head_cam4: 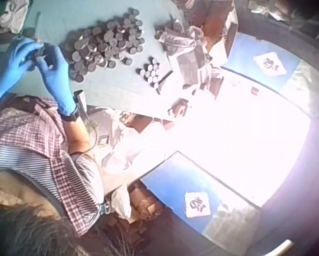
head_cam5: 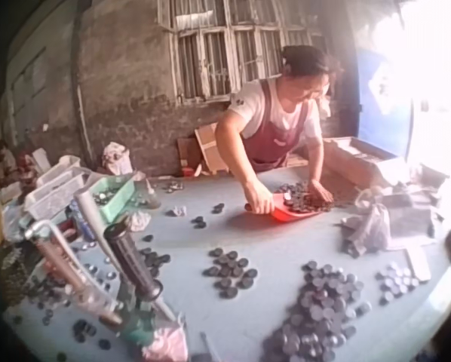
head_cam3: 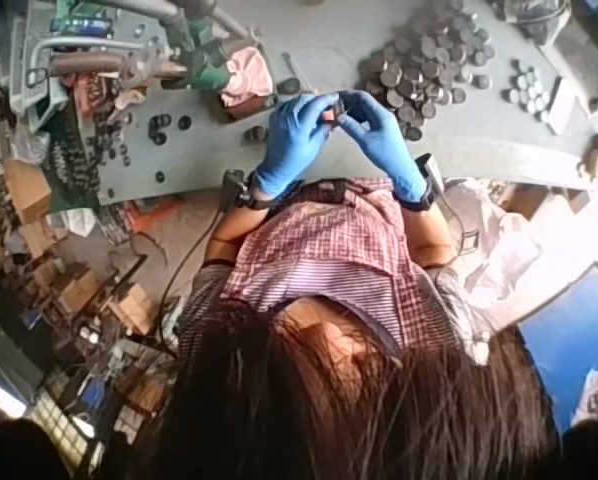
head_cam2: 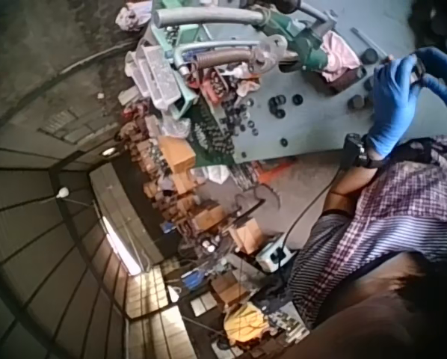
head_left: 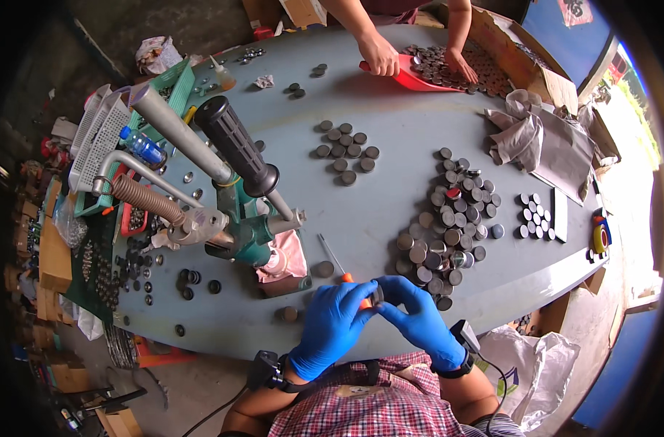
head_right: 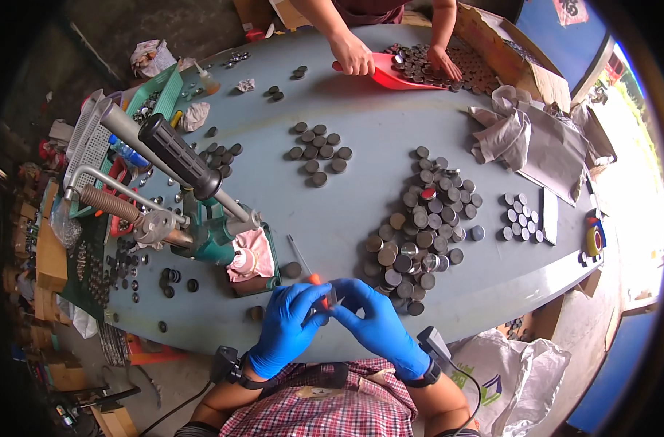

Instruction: Manually assembling or processing small circular components using a handheld tool and a manual press.

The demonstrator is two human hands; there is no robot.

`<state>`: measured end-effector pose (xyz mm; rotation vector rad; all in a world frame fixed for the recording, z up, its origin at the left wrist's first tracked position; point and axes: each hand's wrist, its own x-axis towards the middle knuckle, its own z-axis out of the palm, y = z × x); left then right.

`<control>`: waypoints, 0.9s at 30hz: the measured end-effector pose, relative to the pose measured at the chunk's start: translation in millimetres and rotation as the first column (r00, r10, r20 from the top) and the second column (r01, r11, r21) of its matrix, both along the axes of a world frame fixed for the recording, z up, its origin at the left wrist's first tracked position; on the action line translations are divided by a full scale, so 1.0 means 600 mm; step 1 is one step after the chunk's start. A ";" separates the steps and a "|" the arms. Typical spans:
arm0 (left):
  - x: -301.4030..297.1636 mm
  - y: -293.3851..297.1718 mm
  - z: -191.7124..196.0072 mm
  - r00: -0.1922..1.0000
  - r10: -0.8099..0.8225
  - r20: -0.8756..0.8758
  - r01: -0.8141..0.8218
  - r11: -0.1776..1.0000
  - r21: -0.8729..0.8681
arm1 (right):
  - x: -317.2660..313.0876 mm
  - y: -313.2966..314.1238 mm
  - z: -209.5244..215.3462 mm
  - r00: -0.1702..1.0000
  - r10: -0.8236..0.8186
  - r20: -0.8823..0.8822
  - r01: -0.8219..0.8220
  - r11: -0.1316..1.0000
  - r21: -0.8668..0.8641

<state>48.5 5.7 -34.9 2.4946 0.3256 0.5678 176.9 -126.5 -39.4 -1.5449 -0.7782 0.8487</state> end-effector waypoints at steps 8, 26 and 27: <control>0.000 0.032 -0.070 0.990 0.117 -0.085 -0.136 0.952 -0.273 | 0.179 0.196 -0.133 0.434 -0.002 0.901 0.263 0.957 -0.125; 0.021 -0.026 -0.007 0.995 0.097 0.013 -0.068 0.772 -0.632 | 0.074 -0.005 -0.002 0.892 0.033 -0.451 0.001 0.997 0.074; 0.022 -0.025 -0.001 0.995 0.096 0.009 -0.069 0.777 -0.626 | 0.063 -0.011 0.004 0.845 0.100 -0.525 -0.039 0.991 0.127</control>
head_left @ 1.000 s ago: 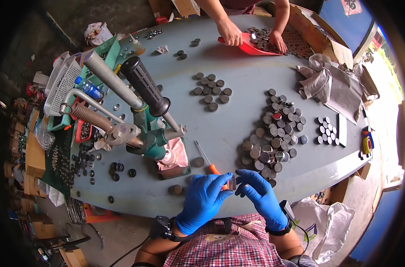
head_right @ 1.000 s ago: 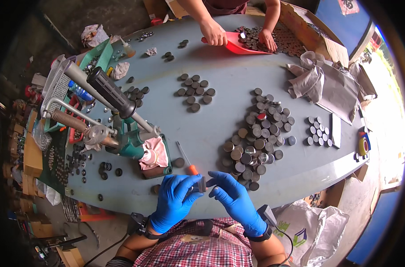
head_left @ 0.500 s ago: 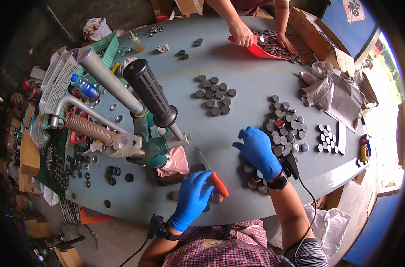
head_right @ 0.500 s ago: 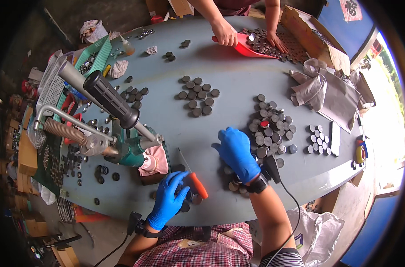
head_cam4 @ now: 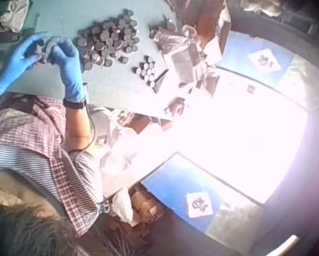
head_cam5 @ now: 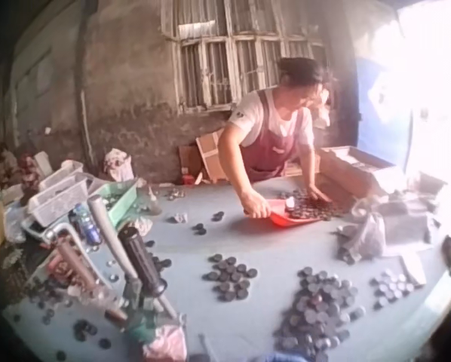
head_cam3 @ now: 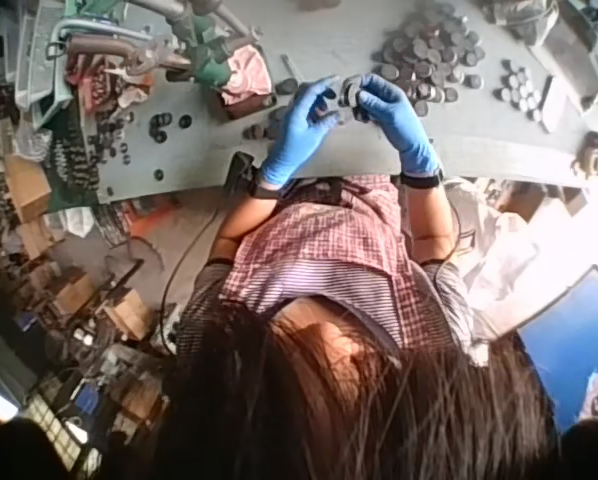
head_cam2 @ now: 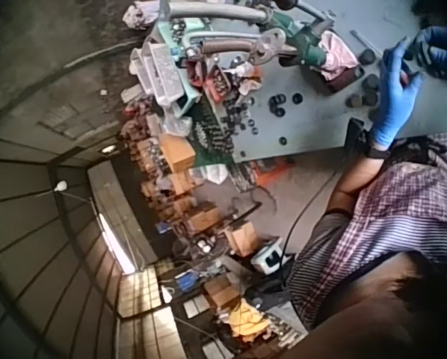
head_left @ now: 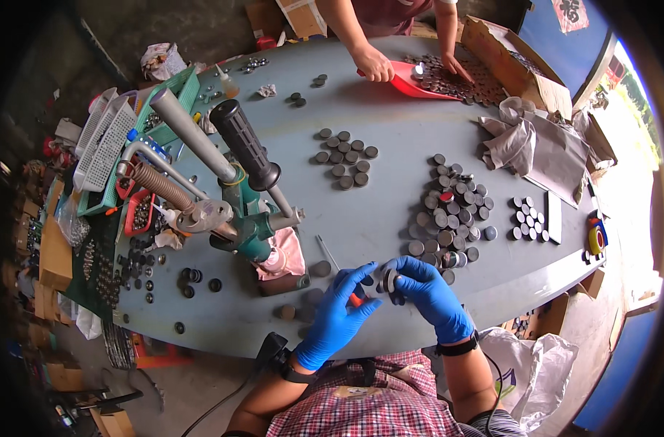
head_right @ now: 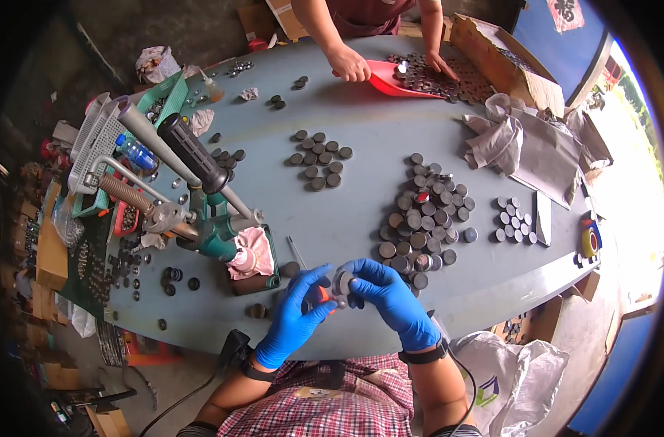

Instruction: Manually assembling or processing small circular components using a handheld tool and a manual press.

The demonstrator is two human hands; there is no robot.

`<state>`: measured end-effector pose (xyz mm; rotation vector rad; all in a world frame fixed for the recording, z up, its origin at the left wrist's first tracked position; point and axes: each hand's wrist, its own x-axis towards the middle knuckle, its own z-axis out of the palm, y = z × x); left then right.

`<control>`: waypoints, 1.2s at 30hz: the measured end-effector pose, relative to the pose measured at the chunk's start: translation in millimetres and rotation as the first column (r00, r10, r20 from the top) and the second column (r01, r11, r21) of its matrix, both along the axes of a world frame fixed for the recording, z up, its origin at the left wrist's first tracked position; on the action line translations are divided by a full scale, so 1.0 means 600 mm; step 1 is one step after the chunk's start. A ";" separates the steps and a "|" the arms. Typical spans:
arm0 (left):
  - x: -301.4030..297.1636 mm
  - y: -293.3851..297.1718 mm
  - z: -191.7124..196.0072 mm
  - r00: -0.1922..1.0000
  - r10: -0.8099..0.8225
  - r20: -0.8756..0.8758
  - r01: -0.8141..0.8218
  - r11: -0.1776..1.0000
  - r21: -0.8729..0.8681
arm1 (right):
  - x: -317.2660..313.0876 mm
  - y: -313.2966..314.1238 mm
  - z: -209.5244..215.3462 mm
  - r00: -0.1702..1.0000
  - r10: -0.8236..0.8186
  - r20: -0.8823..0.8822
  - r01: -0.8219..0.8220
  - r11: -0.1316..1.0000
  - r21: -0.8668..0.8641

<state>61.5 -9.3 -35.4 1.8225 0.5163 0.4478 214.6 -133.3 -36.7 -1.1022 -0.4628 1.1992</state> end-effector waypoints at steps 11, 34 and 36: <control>-0.007 -0.009 0.030 0.998 -0.046 0.048 0.017 0.873 0.488 | -0.047 -0.032 -0.022 0.721 -0.201 0.664 0.125 0.979 0.160; -0.015 0.010 0.049 0.991 -0.067 0.113 0.045 0.982 0.185 | -0.076 0.001 0.003 0.976 -0.218 -0.015 0.218 0.974 0.064; -0.021 0.012 0.057 0.982 -0.102 0.157 0.086 0.990 0.107 | -0.089 -0.005 0.018 0.890 -0.340 0.303 0.305 0.939 0.160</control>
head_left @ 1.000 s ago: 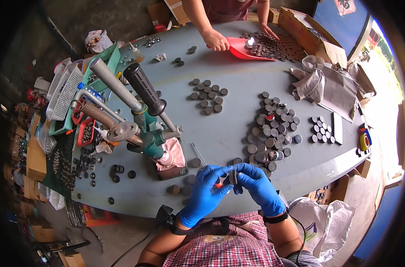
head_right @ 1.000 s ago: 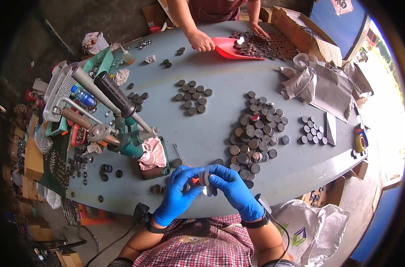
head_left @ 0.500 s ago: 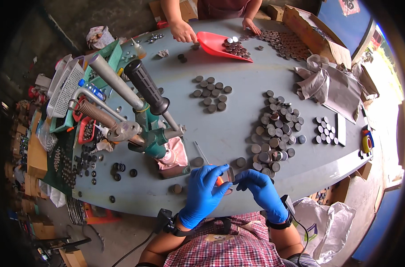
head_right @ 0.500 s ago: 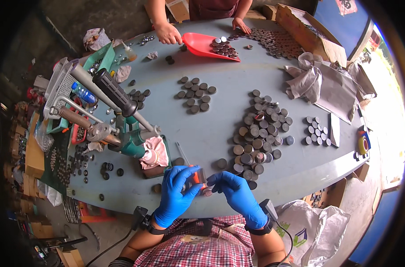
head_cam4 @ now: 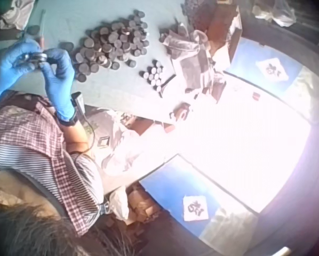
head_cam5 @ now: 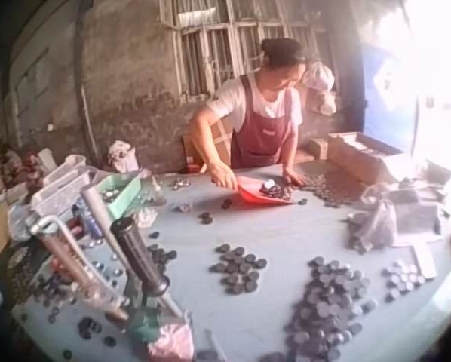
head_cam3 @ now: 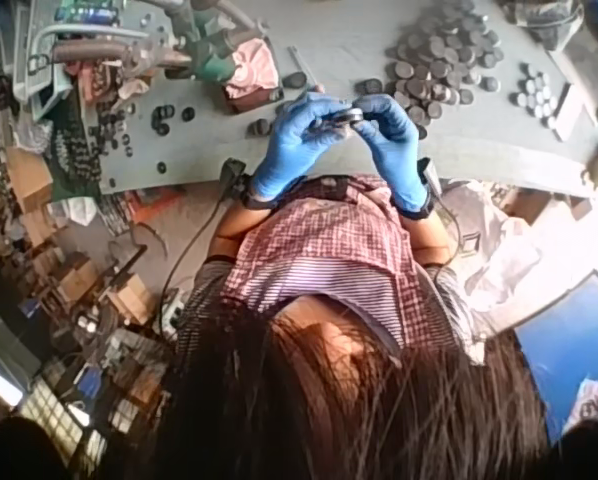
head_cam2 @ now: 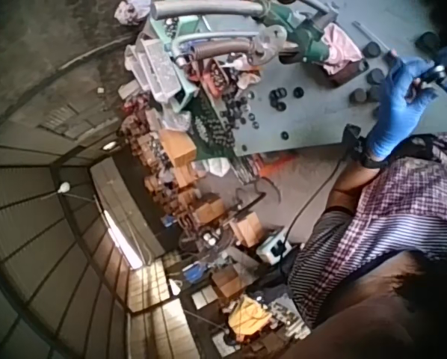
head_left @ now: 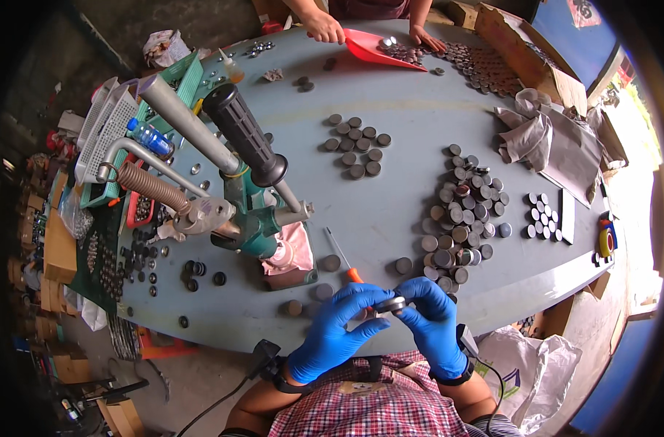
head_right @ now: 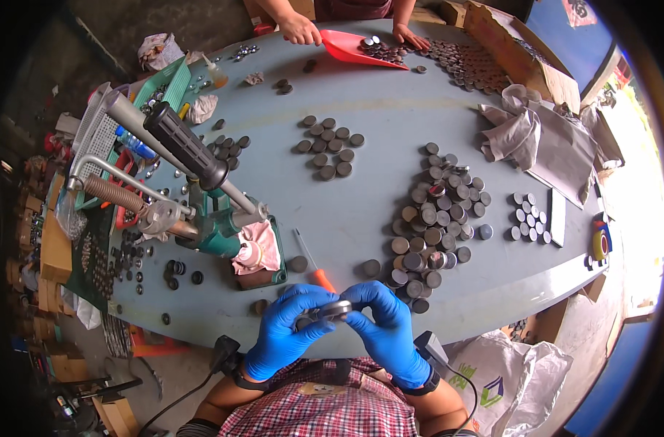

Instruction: Manually assembling or processing small circular components using a handheld tool and a manual press.

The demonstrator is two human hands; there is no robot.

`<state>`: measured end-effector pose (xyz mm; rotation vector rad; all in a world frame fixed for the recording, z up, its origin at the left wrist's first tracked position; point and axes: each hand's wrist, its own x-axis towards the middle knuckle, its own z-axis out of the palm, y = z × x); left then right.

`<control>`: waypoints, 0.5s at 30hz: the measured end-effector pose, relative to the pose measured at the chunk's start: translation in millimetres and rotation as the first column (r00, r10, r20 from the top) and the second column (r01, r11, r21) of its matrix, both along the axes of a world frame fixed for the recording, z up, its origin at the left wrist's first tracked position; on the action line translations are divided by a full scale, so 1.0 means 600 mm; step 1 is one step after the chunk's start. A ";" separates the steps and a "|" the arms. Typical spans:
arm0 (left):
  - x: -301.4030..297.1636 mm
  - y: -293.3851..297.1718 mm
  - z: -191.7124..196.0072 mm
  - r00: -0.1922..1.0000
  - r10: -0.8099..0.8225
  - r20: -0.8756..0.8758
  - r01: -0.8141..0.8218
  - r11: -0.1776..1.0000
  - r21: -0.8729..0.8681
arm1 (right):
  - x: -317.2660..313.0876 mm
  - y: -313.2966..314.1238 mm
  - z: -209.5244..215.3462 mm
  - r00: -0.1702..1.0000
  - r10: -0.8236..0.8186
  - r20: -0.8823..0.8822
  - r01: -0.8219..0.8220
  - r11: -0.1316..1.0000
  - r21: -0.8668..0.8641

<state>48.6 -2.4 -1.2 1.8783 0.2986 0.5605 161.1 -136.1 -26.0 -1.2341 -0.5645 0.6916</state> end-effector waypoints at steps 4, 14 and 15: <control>-0.017 0.003 0.000 0.992 -0.062 0.112 0.052 0.995 0.089 | -0.003 -0.014 0.037 0.897 0.021 0.441 -0.002 0.999 -0.044; -0.028 -0.016 0.008 0.964 -0.127 0.235 0.088 0.981 0.171 | -0.004 -0.042 0.068 0.741 0.088 0.666 -0.064 0.996 -0.061; -0.030 -0.020 0.006 0.964 -0.126 0.232 0.086 0.981 0.173 | -0.005 -0.042 0.068 0.742 0.088 0.665 -0.066 0.996 -0.059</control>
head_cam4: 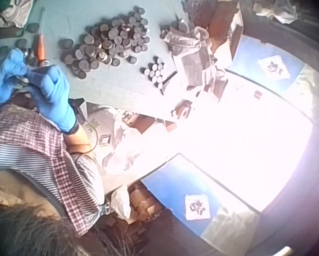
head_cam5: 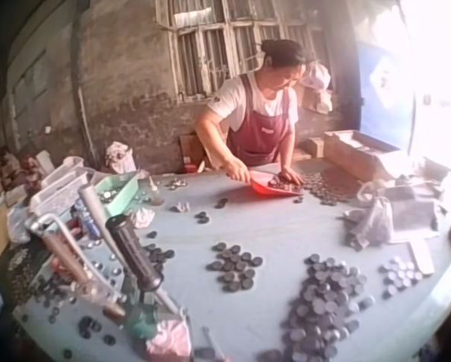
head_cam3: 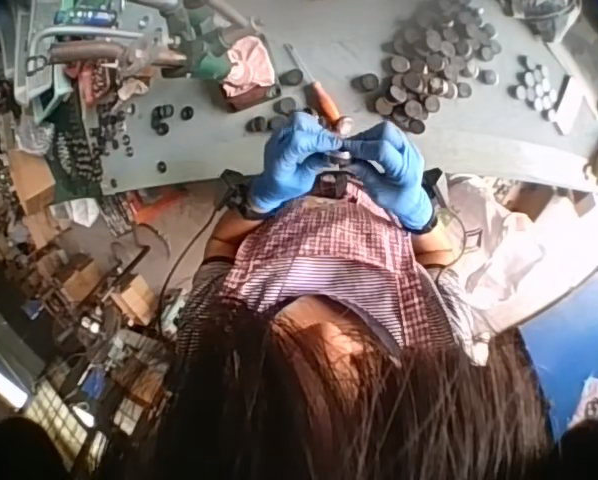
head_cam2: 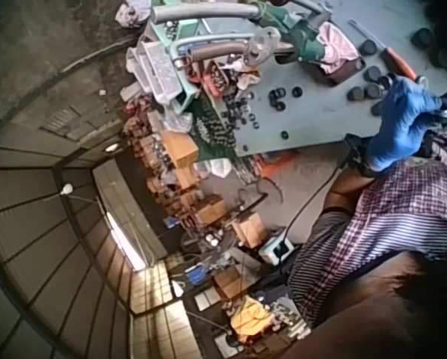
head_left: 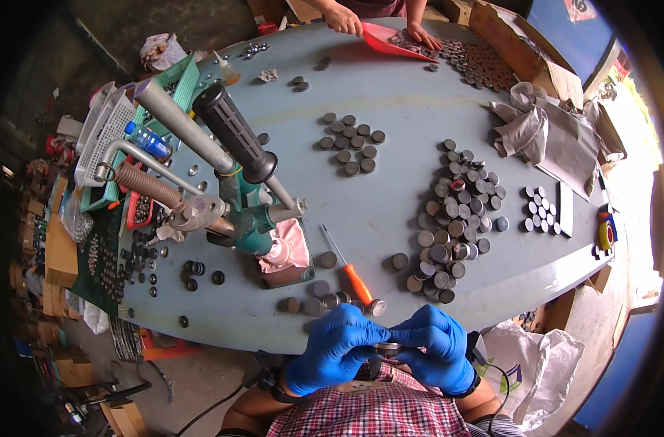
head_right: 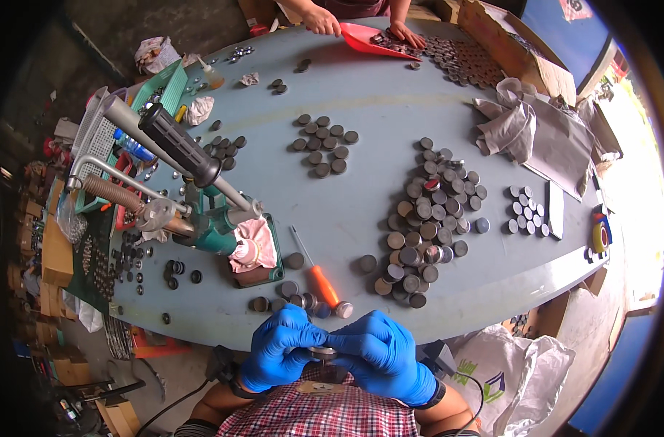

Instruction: Manually assembling or processing small circular components using a handheld tool and a manual press.

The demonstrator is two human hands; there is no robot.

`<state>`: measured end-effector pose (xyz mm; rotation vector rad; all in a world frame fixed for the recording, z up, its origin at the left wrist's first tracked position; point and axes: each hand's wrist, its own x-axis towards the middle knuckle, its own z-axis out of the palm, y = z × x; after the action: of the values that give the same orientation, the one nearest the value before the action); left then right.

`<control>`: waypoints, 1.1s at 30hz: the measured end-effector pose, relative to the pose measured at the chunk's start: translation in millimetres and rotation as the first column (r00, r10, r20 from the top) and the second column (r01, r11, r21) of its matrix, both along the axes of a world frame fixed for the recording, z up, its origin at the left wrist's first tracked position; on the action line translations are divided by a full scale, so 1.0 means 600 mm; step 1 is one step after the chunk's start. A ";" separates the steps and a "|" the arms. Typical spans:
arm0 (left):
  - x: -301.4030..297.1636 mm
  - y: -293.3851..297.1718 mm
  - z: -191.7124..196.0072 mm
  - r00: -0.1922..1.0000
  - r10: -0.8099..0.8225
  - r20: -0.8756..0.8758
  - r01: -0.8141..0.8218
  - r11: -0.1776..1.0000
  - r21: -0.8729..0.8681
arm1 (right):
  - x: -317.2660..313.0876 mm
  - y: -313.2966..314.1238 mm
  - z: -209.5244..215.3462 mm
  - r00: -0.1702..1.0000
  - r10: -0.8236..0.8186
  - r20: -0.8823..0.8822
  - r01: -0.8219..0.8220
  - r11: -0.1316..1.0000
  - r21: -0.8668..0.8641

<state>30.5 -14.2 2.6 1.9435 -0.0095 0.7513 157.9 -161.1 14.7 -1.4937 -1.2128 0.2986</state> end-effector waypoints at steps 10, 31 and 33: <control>0.016 -0.005 -0.018 0.962 0.013 -0.272 -0.089 0.959 -0.269 | 0.004 0.017 -0.093 0.387 0.070 -0.919 -0.013 0.997 0.070; 0.006 0.010 -0.002 0.913 0.264 -0.312 -0.225 0.962 0.155 | -0.004 -0.003 -0.085 0.745 0.000 -0.667 -0.186 0.960 -0.208; 0.006 0.011 -0.007 0.910 0.260 -0.322 -0.221 0.963 0.154 | -0.007 0.002 -0.081 0.666 -0.055 -0.744 -0.171 0.959 -0.224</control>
<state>34.1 -7.6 -1.8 2.1884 0.4147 0.5719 153.8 -159.7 -34.0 -1.3357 -0.5468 1.0610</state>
